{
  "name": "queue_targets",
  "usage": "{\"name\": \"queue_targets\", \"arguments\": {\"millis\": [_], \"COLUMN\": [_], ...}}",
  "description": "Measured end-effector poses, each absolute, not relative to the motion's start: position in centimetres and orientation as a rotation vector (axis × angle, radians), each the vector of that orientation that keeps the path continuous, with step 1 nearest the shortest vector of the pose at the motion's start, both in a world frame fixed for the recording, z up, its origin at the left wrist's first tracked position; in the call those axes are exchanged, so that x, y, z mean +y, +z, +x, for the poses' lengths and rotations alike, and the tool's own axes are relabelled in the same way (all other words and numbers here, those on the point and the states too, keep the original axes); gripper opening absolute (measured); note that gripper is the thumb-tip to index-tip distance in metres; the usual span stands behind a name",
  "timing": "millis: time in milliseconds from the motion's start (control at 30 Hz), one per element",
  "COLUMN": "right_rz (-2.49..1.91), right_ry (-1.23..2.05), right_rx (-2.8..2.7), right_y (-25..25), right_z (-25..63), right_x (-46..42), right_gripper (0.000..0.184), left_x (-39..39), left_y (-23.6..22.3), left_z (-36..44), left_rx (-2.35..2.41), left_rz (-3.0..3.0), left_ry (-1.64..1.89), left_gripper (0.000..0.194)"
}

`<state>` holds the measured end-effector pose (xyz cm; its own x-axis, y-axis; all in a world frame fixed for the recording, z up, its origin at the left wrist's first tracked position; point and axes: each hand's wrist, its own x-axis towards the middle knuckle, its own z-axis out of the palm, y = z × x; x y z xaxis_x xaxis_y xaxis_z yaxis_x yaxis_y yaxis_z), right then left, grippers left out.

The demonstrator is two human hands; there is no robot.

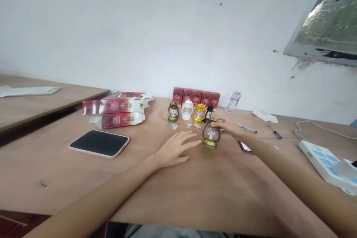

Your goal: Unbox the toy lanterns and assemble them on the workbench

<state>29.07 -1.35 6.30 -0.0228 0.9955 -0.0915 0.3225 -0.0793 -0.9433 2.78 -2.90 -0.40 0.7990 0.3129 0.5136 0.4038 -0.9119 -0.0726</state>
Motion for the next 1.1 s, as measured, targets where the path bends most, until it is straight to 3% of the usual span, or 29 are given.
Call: {"name": "queue_targets", "arguments": {"millis": [133, 267, 500, 733, 900, 1100], "right_rz": [-1.613, -1.81, -1.923, -1.902, -1.752, -1.74], "right_ry": [0.64, 0.138, 0.151, -0.082, -0.416, -0.363], "right_rx": [-1.253, -1.215, -1.288, -1.342, -1.559, -1.896], "right_y": [7.9, 7.4, 5.1, 5.7, 8.0, 10.1], "right_z": [33.2, 35.3, 35.5, 34.1, 31.1, 24.2], "right_x": [1.2, 4.7, 9.1, 9.1, 8.7, 10.9], "right_gripper": [0.031, 0.035, 0.036, 0.053, 0.045, 0.04], "left_x": [-2.1, -2.0, -2.1, -2.1, -2.6, -3.8], "left_y": [-1.2, -1.4, -1.6, -1.4, -1.8, 1.1], "left_z": [2.5, 2.5, 2.4, 2.5, 2.7, 3.9], "left_rx": [-0.748, -0.734, -0.736, -0.77, -0.707, -0.235], "left_rz": [-3.033, -3.058, -3.054, -3.083, -3.081, -3.127], "left_ry": [-0.609, -0.619, -0.601, -0.595, -0.615, -0.665], "left_gripper": [0.039, 0.035, 0.036, 0.036, 0.026, 0.017]}}
